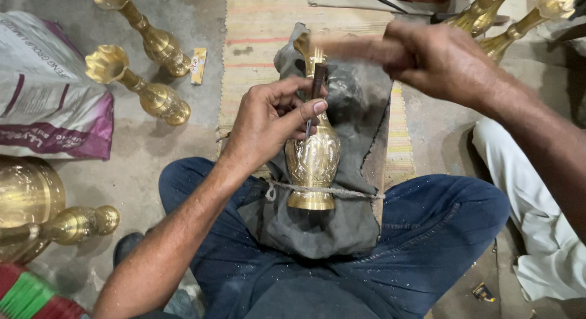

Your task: The person sits cross-legged and uses a chisel and wooden mallet to engrave a decorative pattern into a brass lamp base. They repeatedly tap the chisel along the surface to create fine lines and details.

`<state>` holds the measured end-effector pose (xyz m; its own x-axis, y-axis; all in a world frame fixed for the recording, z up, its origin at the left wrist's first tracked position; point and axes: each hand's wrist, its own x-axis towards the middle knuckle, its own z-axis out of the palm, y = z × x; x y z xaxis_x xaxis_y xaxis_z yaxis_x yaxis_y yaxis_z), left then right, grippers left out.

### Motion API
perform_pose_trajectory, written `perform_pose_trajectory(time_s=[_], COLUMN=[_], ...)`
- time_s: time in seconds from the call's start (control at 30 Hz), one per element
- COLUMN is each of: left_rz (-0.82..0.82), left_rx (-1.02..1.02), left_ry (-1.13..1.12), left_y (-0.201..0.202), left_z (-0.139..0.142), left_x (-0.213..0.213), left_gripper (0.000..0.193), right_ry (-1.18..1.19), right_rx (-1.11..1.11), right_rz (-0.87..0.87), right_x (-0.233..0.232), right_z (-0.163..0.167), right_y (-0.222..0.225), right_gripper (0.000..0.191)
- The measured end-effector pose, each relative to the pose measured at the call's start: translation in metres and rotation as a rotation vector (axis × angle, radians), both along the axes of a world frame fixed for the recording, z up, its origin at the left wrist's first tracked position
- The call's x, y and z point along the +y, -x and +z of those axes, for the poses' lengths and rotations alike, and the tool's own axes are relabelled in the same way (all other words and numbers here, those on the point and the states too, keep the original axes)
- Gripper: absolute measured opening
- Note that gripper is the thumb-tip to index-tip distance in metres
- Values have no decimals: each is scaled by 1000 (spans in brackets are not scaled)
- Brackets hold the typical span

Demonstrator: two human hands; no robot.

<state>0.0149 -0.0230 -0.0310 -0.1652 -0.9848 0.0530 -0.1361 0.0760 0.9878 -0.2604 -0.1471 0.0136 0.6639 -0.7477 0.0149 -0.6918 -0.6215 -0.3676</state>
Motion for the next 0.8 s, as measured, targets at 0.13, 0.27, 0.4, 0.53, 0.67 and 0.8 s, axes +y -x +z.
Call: perform_pose_trajectory(time_s=[0.13,0.27,0.4,0.53,0.67,0.8], left_rz=[8,-9,2,7,27,51], left_rx=[20,52,66,120,134,130], left_ry=[-30,-55,-27,-13,-43,-32], left_y=[-1,-1,-1,-1,-1,-1], left_z=[-1,0,0,-2,-3,-4], left_x=[1,1,4,7,7,9], left_gripper=[33,32,31,32,33,34], right_ry=[-365,-20,-43,-125,99,-25], right_rx=[57,64,136,95,298,264], right_rz=[-336,-32,-39,-243,10,-43], right_x=[-3,-5,-6,-5,-4,-4], right_z=[-2,-1,1,2,7,18], right_y=[1,1,0,-1,-5,-10], right_gripper=[27,26,32,42,38,25])
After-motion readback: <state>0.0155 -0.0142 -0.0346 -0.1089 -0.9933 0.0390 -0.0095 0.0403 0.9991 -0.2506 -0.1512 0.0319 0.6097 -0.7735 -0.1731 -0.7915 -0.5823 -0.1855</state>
